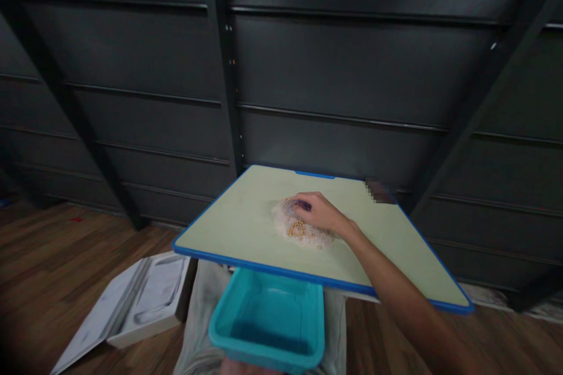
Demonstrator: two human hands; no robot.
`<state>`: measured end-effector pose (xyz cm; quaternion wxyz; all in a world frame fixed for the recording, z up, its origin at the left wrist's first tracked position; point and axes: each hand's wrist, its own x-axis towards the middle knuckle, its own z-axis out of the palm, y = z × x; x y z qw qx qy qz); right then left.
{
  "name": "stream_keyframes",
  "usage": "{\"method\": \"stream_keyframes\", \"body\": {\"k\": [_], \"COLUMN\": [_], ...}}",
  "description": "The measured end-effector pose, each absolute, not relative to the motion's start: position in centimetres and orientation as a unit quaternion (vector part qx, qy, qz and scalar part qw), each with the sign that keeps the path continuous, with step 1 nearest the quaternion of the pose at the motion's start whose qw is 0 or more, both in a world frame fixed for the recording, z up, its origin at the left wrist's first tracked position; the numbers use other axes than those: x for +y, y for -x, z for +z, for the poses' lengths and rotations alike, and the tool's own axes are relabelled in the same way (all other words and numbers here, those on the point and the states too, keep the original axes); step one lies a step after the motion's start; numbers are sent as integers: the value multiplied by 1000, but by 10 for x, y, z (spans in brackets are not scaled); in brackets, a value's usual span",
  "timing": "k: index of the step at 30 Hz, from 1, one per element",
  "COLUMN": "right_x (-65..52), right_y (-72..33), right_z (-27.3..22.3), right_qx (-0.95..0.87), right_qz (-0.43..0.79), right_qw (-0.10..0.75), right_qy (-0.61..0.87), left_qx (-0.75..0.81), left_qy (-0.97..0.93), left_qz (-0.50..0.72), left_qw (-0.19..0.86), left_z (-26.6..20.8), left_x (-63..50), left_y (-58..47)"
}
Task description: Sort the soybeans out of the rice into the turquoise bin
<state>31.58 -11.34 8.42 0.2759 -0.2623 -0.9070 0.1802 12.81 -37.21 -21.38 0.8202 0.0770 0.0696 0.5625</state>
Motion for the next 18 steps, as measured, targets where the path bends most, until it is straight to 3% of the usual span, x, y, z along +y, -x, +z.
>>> {"method": "stream_keyframes", "body": {"k": [6,18], "right_x": [-124,-127], "right_y": [-310,-310], "right_z": [76,77], "right_qx": [-906,-923], "right_qz": [217,161], "right_qw": [276,242], "right_qy": [237,251], "left_qx": [-13,29], "left_qy": [-129,-57], "left_qz": [549,556], "left_qw": [826,829], "left_z": [-187,-183], "left_x": [-362,-365], "left_y": [-134,-142]}}
